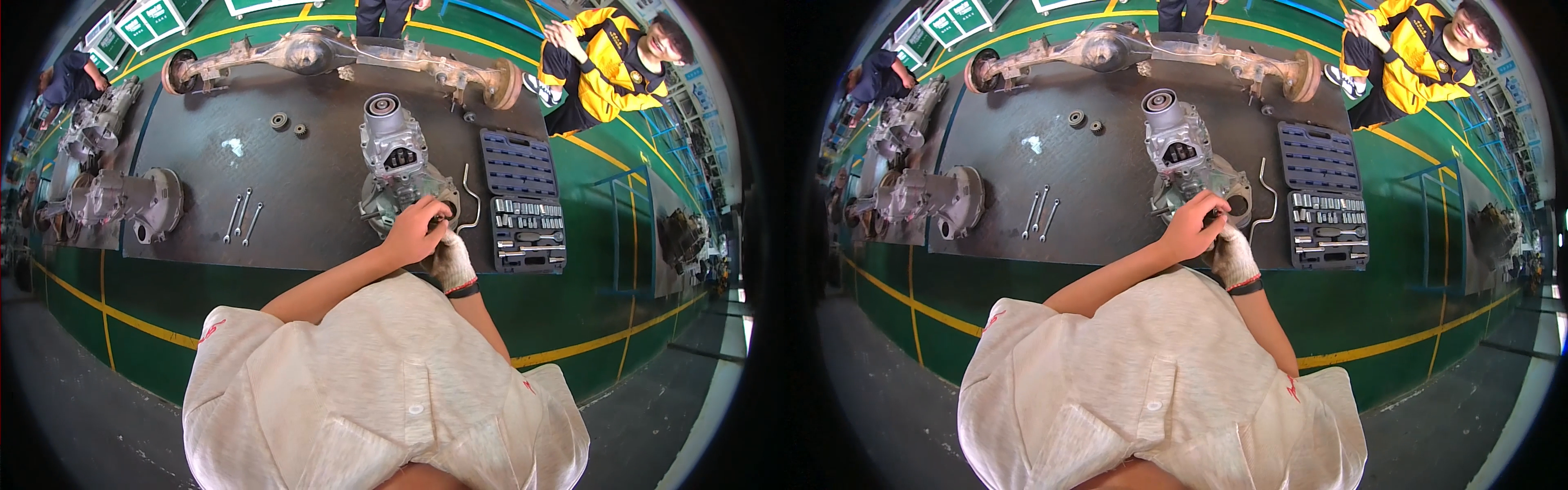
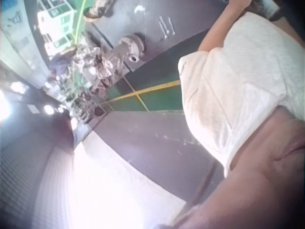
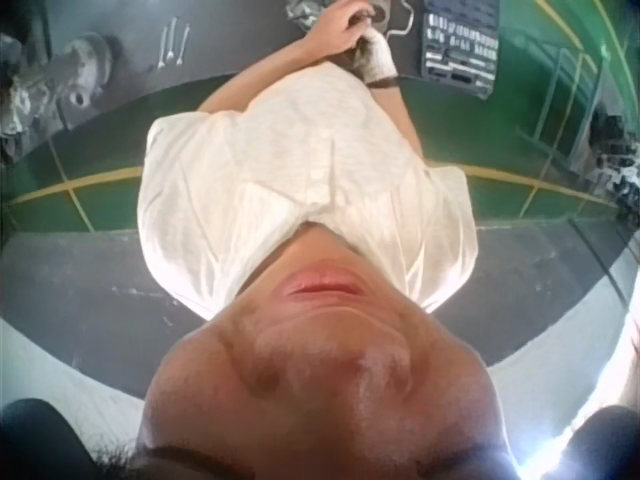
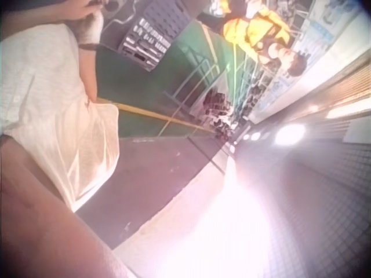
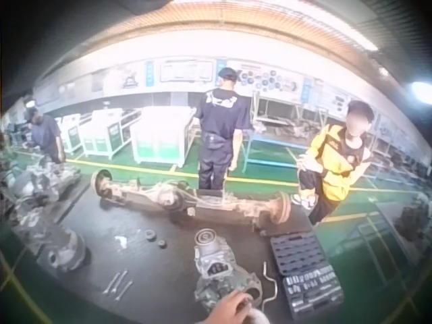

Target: Assemble and secure various components of an automotive transmission housing using hand tools.

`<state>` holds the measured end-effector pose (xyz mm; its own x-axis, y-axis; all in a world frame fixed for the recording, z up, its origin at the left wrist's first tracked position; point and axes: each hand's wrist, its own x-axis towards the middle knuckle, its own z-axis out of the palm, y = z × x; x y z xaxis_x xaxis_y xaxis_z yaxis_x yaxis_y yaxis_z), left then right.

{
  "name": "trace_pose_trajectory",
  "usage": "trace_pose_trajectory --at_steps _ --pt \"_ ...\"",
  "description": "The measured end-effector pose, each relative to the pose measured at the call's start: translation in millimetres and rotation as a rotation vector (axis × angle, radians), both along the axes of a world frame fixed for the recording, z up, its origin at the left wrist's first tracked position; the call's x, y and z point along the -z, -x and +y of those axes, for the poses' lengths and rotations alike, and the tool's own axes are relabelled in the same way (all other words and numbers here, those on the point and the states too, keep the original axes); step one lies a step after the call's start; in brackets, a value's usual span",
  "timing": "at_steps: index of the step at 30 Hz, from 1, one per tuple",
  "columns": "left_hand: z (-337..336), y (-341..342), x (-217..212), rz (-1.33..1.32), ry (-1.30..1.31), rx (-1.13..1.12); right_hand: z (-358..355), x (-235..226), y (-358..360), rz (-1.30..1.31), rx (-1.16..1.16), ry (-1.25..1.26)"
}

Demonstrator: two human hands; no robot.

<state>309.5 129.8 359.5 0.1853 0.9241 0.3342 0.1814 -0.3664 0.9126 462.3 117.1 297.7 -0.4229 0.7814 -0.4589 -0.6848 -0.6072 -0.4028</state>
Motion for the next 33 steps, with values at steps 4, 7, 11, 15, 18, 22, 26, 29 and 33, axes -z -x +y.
trace_pose_trajectory --at_steps 4,7,11,15,18,22,26,29,33 --pt "-2 7 8 -0.005 0.017 -0.025 -1 -28 9 -0.051 -0.002 0.048" --pt "-5 14 6 0.029 0.034 -0.056 -1 -19 4 0.004 -0.062 -0.009" --pt "-10 23 9 -0.040 0.044 -0.089 -6 -27 11 -0.004 -0.068 -0.051" --pt "-12 27 7 -0.185 0.133 -0.131 -7 -33 18 -0.079 -0.080 -0.117" --pt "-12 29 9 -0.294 0.169 -0.139 -8 -28 17 0.053 -0.081 -0.076" --pt "-12 36 26 -0.334 0.212 -0.134 -2 -13 11 0.134 -0.017 -0.005" --pt "-17 49 31 -0.345 0.356 -0.091 0 -19 14 0.136 0.078 0.017" --pt "-23 50 32 -0.338 0.451 -0.021 -1 -22 14 0.014 0.078 -0.013" --pt "-26 50 31 -0.301 0.458 0.050 -6 -28 17 -0.066 0.075 -0.021"
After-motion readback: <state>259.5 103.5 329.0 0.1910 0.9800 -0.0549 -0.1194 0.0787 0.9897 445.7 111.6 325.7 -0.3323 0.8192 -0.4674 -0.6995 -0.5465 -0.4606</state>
